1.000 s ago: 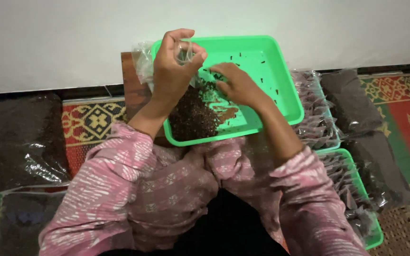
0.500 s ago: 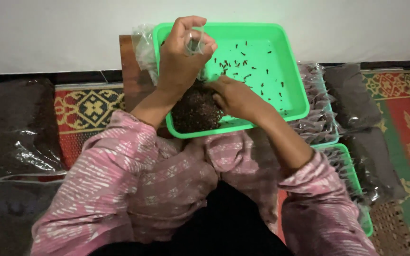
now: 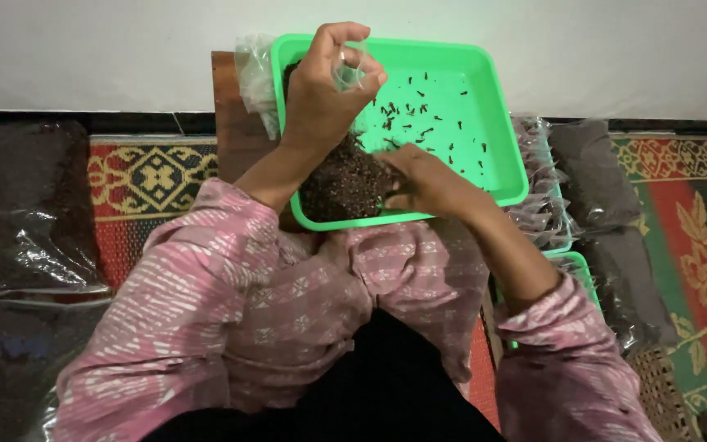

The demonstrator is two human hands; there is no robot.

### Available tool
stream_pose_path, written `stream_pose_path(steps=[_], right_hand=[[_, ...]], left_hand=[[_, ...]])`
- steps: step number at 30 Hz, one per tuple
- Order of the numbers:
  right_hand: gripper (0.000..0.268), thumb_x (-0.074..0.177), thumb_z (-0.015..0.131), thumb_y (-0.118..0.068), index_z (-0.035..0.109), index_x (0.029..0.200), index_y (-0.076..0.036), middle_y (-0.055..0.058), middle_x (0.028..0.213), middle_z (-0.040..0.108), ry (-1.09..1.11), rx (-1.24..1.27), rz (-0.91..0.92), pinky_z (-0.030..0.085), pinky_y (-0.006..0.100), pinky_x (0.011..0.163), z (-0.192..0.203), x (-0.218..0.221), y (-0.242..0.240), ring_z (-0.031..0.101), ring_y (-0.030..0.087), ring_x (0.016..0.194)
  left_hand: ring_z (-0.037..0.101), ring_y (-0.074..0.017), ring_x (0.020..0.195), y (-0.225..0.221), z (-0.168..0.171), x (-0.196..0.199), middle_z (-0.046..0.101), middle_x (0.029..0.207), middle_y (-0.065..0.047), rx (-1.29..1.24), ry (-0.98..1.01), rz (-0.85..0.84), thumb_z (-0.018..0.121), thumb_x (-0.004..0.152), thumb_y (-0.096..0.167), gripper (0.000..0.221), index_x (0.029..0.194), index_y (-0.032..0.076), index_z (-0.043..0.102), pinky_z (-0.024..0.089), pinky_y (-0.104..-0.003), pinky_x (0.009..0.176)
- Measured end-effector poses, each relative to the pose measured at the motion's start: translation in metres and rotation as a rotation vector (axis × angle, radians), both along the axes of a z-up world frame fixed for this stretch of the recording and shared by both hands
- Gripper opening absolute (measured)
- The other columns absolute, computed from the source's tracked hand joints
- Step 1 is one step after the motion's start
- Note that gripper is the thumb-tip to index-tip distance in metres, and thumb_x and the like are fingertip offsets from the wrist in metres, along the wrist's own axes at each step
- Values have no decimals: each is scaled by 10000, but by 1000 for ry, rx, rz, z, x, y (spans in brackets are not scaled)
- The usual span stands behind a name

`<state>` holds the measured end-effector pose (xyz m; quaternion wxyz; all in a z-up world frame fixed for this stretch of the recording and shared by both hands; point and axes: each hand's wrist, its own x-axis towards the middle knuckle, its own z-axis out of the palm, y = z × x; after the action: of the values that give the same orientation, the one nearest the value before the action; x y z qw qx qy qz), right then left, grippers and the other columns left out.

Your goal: The person places small amounts of dried cloves into plastic bags by hand, using a small plastic stick to help guide them, then seals each bag by hand.

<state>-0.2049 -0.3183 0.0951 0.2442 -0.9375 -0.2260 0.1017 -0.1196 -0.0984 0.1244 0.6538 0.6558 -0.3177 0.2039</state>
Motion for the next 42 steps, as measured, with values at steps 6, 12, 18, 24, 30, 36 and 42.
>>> stream_pose_path(steps=[6,12,18,24,30,36,42], right_hand=[[827,749,859,-57,497,1492,-102,94,1114,538,-71,25,-18,521,330,758,-17,14,20,598,215,824],[613,763,821,-107,573,1322,-147,93,1083,537,-170,18,-82,506,397,808,-14,17,31,582,279,907],[412,783,739,39,606,1151,-91,86,998,561,-212,68,15,505,357,673,-10,17,21,604,224,757],[443,737,803,0,653,1123,-156,70,1038,671,-144,-81,-60,546,405,696,-3,22,-11,661,257,781],[335,817,816,-123,667,1117,-141,204,921,683,-290,-65,-55,546,558,782,39,37,-49,708,416,858],[386,784,807,16,695,1145,-64,95,970,662,-404,-40,4,531,362,702,135,21,-14,645,246,800],[359,750,791,-10,706,1090,-88,119,973,653,-377,-151,31,522,421,680,133,32,7,648,296,733]], left_hand=[[654,-127,770,1,-1,1,736,907,11,17,-23,26,788,866,80,454,1244,94,536,510,-268,780],[656,-131,816,0,0,-3,681,898,6,-9,22,-70,743,898,157,381,1214,86,543,522,-280,815],[739,-160,853,-11,-18,7,699,1000,-51,150,-11,-13,812,817,161,387,1103,101,558,518,-236,583],[699,-189,784,-18,-22,1,701,894,-76,195,-24,-86,800,799,111,363,1057,39,556,550,-319,712],[663,-293,978,-34,-27,-4,669,897,-18,353,317,-106,727,848,184,226,1033,186,596,554,-491,864],[629,-210,706,-48,-41,-4,641,779,-3,458,202,13,884,732,175,439,1016,108,556,482,-373,654],[672,-253,715,-55,-57,0,670,838,-54,571,247,78,880,736,226,513,1083,97,526,507,-407,633]])
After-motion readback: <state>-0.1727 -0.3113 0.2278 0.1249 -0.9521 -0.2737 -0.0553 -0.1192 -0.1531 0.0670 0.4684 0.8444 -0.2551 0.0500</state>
